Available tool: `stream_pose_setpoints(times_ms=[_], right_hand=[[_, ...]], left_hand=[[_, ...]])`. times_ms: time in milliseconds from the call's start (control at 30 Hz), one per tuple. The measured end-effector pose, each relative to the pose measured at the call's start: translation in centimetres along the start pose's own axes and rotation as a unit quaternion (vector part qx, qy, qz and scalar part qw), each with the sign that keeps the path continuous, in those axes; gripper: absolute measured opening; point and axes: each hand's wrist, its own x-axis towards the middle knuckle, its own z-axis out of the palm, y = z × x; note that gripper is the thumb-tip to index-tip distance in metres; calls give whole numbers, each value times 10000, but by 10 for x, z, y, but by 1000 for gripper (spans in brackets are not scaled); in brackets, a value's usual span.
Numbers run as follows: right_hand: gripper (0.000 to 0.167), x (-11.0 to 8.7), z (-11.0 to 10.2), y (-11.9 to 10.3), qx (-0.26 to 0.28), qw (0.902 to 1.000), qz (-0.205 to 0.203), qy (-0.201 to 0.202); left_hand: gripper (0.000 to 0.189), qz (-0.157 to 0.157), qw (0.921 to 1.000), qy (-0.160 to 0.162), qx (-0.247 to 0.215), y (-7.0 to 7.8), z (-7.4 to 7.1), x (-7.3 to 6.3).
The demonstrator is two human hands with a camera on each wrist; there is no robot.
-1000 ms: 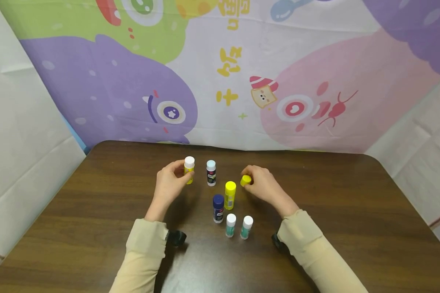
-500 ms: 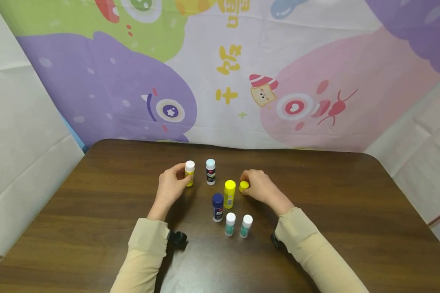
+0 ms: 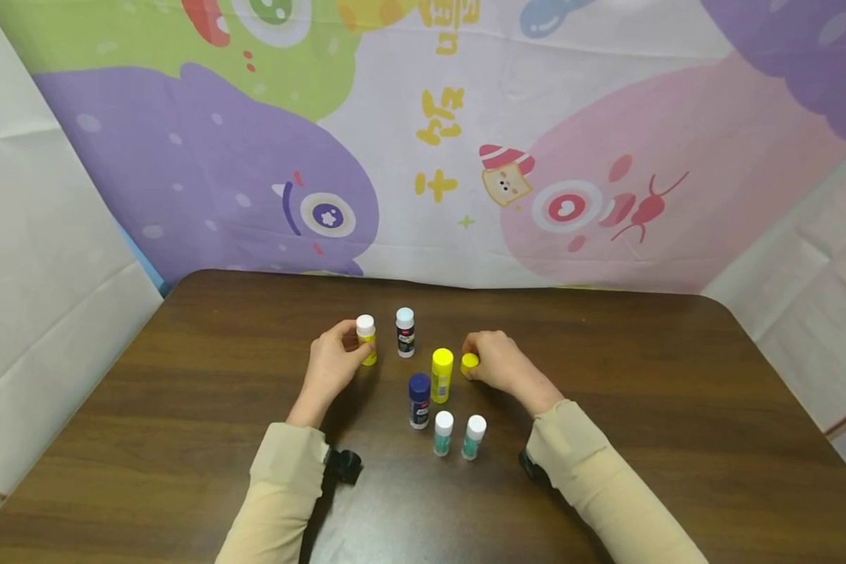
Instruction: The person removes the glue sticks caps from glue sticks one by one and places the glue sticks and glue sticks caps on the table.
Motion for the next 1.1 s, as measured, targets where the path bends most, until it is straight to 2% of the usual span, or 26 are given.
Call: stream_pose_setpoints(times_ms=[300,733,833,967,1100], right_hand=[[21,0,0,-2,-46,10000,55,-34],[28,-2,-2,-6,-31,9996,238,-130],[33,-4,-5,-7,-42,9993,309,-209],[50,-10,-13,-10,16,9988,376,-299],[59,-19,-27,-15,234,9995,88,-168]], left_hand=[[33,-88,9998,-149,29,-1,-1,0],[35,-1,9998,-108,159,0,-1,0],[35,15,9997,-81,226,0,-1,0],[38,44,9995,-51,315,2,-2,-1],[47,72,9997,-69,215,6,-6,-4]])
